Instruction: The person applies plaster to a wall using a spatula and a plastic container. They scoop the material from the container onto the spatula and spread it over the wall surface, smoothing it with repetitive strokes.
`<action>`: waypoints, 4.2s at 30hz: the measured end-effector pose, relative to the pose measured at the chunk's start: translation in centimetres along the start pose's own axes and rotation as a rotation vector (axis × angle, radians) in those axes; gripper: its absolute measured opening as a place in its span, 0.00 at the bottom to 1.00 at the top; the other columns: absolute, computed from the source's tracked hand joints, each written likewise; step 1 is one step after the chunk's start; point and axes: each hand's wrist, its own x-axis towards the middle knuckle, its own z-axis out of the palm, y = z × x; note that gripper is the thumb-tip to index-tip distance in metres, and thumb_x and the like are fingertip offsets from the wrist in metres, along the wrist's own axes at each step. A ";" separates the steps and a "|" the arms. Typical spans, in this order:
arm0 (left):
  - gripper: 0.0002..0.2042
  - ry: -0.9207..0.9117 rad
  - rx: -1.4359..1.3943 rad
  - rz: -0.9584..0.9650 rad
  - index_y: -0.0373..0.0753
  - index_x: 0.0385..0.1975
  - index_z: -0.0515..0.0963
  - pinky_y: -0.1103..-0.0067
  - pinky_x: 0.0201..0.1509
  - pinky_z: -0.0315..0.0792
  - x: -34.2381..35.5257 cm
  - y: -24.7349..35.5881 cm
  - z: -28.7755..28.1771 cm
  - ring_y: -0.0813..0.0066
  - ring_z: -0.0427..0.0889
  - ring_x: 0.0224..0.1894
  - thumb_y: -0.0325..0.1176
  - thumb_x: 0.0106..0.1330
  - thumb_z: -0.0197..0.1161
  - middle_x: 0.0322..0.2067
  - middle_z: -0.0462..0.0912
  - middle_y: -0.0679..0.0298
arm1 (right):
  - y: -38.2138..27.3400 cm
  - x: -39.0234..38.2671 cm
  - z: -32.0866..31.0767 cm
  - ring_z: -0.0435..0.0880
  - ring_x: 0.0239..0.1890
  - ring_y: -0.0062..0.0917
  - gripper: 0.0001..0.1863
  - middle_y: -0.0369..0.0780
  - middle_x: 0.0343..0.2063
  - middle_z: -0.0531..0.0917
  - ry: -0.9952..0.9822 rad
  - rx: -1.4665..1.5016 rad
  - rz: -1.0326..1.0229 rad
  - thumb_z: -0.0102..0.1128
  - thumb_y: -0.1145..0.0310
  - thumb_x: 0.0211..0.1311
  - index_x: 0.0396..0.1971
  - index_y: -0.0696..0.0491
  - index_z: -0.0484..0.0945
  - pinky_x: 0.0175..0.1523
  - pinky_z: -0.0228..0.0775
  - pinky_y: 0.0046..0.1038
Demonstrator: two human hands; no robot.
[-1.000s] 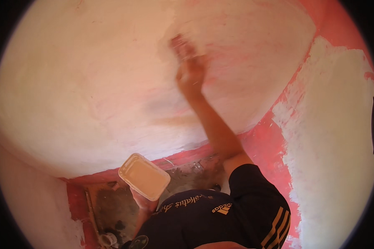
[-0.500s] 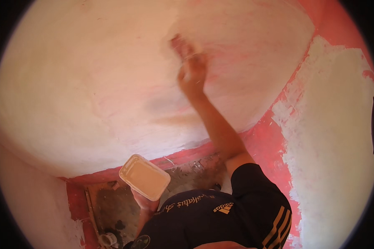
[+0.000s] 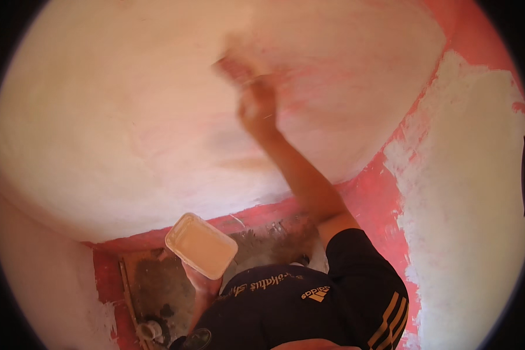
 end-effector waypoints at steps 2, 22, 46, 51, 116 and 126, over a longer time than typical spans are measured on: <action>0.21 0.012 -0.021 -0.011 0.42 0.61 0.70 0.68 0.56 0.77 0.1 -1.1 -0.4 0.65 0.80 0.53 0.49 0.78 0.46 0.52 0.78 0.64 | -2.9 -1.8 0.8 0.80 0.52 0.42 0.31 0.45 0.54 0.83 -0.458 0.270 0.140 0.50 0.90 0.48 0.55 0.55 0.81 0.68 0.63 0.45; 0.26 -0.082 -0.094 0.044 0.44 0.63 0.69 0.64 0.58 0.75 3.1 -2.1 -0.5 0.64 0.77 0.57 0.56 0.77 0.44 0.55 0.77 0.65 | 2.0 1.7 -0.3 0.79 0.57 0.49 0.19 0.52 0.47 0.83 0.150 -0.051 -0.088 0.59 0.77 0.61 0.52 0.58 0.81 0.68 0.63 0.51; 0.22 -0.158 0.008 0.096 0.43 0.62 0.69 0.66 0.59 0.75 -3.7 -2.2 0.3 0.66 0.78 0.57 0.51 0.79 0.44 0.54 0.77 0.65 | 17.9 4.3 -23.9 0.78 0.46 0.46 0.20 0.49 0.38 0.83 0.613 -0.675 0.512 0.54 0.75 0.60 0.52 0.61 0.79 0.56 0.69 0.44; 0.24 -0.049 0.018 0.145 0.44 0.62 0.69 0.64 0.58 0.75 -4.0 -2.6 -0.4 0.64 0.77 0.56 0.53 0.78 0.45 0.55 0.77 0.66 | 2.3 -1.5 -1.9 0.76 0.54 0.39 0.21 0.47 0.51 0.83 0.195 -0.192 0.027 0.51 0.73 0.67 0.59 0.56 0.77 0.64 0.64 0.43; 0.24 -0.185 -0.053 0.105 0.43 0.61 0.70 0.65 0.60 0.74 -3.1 -73.2 49.1 0.64 0.78 0.57 0.54 0.77 0.45 0.55 0.78 0.64 | 54.1 21.5 -52.6 0.80 0.45 0.40 0.24 0.51 0.60 0.77 0.348 0.067 -0.488 0.48 0.80 0.67 0.63 0.62 0.71 0.55 0.72 0.47; 0.25 -0.122 -0.037 0.056 0.43 0.61 0.70 0.61 0.54 0.78 -4.5 -64.2 45.7 0.61 0.81 0.53 0.55 0.76 0.46 0.53 0.79 0.62 | 67.0 22.8 -71.9 0.82 0.37 0.45 0.15 0.51 0.37 0.83 0.789 -0.447 0.264 0.51 0.75 0.67 0.48 0.65 0.80 0.45 0.75 0.41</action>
